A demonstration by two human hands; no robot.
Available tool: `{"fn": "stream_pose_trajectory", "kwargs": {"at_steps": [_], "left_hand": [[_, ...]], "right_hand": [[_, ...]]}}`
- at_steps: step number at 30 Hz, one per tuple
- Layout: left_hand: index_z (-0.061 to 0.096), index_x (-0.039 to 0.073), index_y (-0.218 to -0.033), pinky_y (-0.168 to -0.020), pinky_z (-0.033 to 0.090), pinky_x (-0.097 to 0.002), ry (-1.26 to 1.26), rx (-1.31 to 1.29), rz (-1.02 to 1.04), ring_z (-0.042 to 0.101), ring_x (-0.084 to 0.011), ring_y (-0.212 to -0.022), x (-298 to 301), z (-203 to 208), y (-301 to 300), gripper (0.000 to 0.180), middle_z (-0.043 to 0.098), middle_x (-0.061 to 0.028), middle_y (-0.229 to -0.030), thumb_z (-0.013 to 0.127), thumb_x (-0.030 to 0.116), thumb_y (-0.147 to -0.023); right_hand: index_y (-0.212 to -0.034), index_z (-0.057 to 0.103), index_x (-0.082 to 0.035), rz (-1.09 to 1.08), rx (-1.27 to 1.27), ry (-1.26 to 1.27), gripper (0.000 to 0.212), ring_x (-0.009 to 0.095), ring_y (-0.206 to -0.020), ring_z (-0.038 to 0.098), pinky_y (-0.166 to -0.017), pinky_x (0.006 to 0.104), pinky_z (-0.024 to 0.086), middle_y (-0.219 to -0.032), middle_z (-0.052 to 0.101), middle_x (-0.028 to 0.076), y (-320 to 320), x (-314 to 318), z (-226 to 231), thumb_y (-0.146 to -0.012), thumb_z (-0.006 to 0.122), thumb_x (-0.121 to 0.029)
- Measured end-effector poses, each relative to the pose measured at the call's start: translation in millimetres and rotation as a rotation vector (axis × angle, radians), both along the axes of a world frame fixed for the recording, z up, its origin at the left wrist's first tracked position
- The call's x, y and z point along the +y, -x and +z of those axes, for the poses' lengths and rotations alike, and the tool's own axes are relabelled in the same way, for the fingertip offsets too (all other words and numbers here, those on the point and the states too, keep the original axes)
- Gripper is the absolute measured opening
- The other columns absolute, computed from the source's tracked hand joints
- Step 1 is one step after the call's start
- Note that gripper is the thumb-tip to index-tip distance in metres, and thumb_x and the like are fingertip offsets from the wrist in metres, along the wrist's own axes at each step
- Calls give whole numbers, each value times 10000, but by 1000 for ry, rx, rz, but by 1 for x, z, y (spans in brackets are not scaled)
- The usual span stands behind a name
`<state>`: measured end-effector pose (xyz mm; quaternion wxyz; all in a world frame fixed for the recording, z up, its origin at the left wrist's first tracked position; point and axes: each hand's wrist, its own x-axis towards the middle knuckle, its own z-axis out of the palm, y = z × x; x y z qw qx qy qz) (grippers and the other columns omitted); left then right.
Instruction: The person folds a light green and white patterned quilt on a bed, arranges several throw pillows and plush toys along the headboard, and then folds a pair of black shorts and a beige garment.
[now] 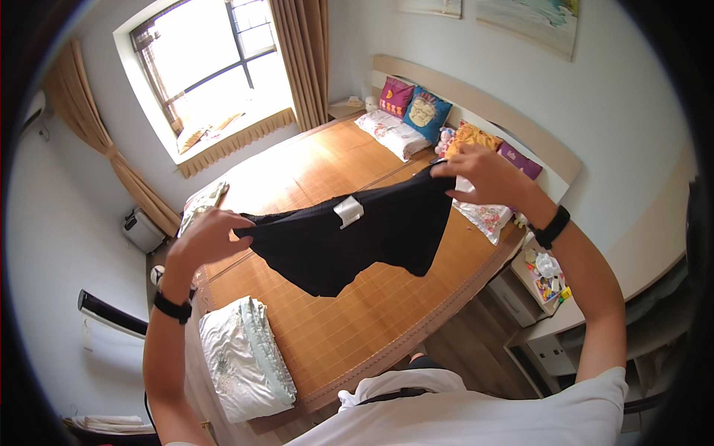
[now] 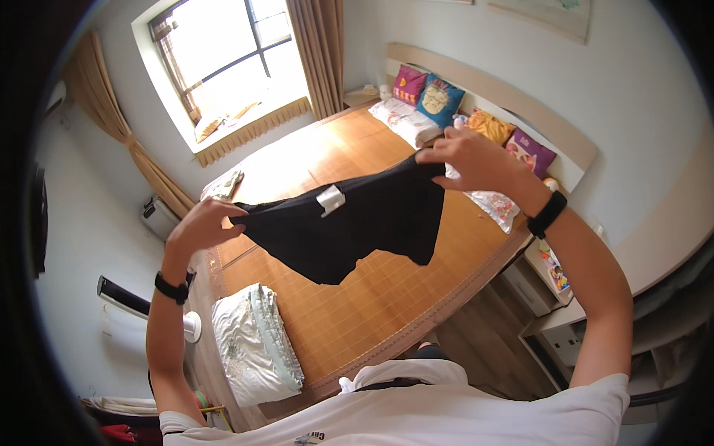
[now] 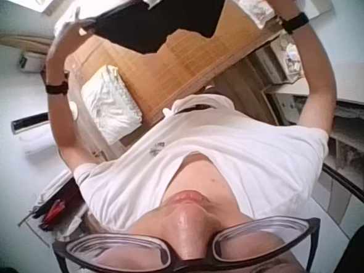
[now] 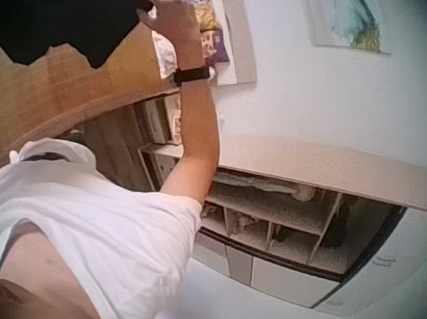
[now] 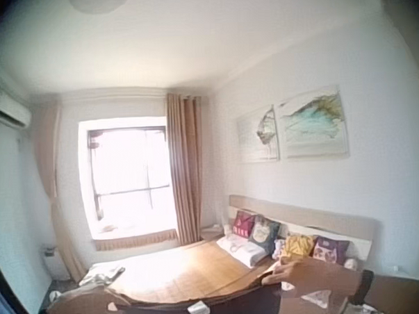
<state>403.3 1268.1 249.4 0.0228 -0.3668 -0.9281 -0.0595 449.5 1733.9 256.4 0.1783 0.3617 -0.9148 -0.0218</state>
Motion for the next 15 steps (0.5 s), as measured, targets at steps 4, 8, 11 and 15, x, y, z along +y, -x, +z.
{"fn": "stream_pose_trajectory", "kwargs": {"at_steps": [4, 8, 11, 15], "left_hand": [[684, 127, -815, -727, 477, -367, 251, 184, 31, 642, -202, -763, -7, -55, -8, 258, 671, -30, -814, 484, 273, -886], [642, 168, -731, -656, 461, -381, 536, 50, 93, 632, -195, -682, 18, -105, -31, 235, 628, 14, -685, 486, 265, -877], [667, 198, -805, -627, 500, -399, 587, -378, 221, 651, -239, -764, 26, -168, -35, 142, 659, -32, -777, 543, 266, -812], [626, 105, -973, -658, 515, -407, 518, -667, 28, 634, -318, -780, 59, -227, -45, 282, 651, -131, -824, 601, 321, -793]], "right_hand": [[-848, 613, -157, 164, 64, -69, 171, 221, -794, 547, -700, 352, 442, -774, 562, 31, 11, 0, -45, -703, 686, -212], [-804, 560, -176, 255, 0, -167, 91, 203, -794, 565, -672, 334, 432, -753, 544, 27, 26, 1, -110, -729, 610, -167], [-814, 561, -171, 344, -110, -90, 102, 209, -831, 569, -695, 336, 431, -801, 578, 35, 25, -2, -144, -723, 605, -155], [-827, 569, -166, 403, -186, -125, 96, 218, -863, 570, -714, 346, 427, -844, 603, 47, 31, 14, -193, -735, 596, -159]]}}
